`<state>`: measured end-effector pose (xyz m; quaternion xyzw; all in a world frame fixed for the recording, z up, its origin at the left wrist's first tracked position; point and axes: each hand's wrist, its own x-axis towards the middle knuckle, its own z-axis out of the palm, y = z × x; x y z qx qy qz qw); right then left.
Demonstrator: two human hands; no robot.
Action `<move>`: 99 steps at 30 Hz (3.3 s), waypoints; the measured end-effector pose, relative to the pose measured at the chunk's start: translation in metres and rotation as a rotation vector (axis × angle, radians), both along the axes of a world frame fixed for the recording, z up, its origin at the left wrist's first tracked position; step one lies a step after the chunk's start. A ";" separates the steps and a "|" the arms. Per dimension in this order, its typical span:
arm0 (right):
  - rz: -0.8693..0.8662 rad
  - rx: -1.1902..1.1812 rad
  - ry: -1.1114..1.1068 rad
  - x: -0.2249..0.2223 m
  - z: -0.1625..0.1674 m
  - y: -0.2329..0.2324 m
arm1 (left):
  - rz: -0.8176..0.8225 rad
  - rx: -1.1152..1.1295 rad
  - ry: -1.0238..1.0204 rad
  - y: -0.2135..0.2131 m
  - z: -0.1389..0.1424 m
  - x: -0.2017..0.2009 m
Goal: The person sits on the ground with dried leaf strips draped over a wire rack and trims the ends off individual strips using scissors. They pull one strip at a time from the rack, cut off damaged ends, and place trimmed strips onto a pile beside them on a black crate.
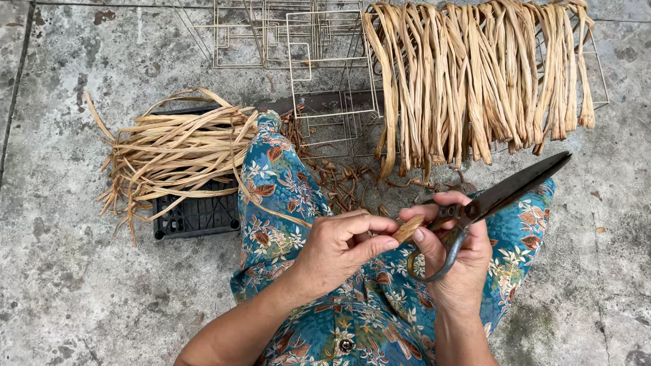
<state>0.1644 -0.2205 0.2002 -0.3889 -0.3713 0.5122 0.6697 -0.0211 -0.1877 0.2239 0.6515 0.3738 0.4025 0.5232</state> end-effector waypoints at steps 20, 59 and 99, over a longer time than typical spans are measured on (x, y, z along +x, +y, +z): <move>0.053 0.003 -0.283 -0.009 -0.018 -0.006 | 0.160 -0.151 -0.151 -0.005 -0.024 0.007; 0.127 -0.126 -0.221 -0.012 -0.059 -0.033 | 0.132 -0.057 -0.037 -0.006 -0.026 0.006; 0.257 -0.389 -0.587 0.106 -0.087 -0.041 | -0.009 -0.202 0.281 0.032 -0.079 -0.067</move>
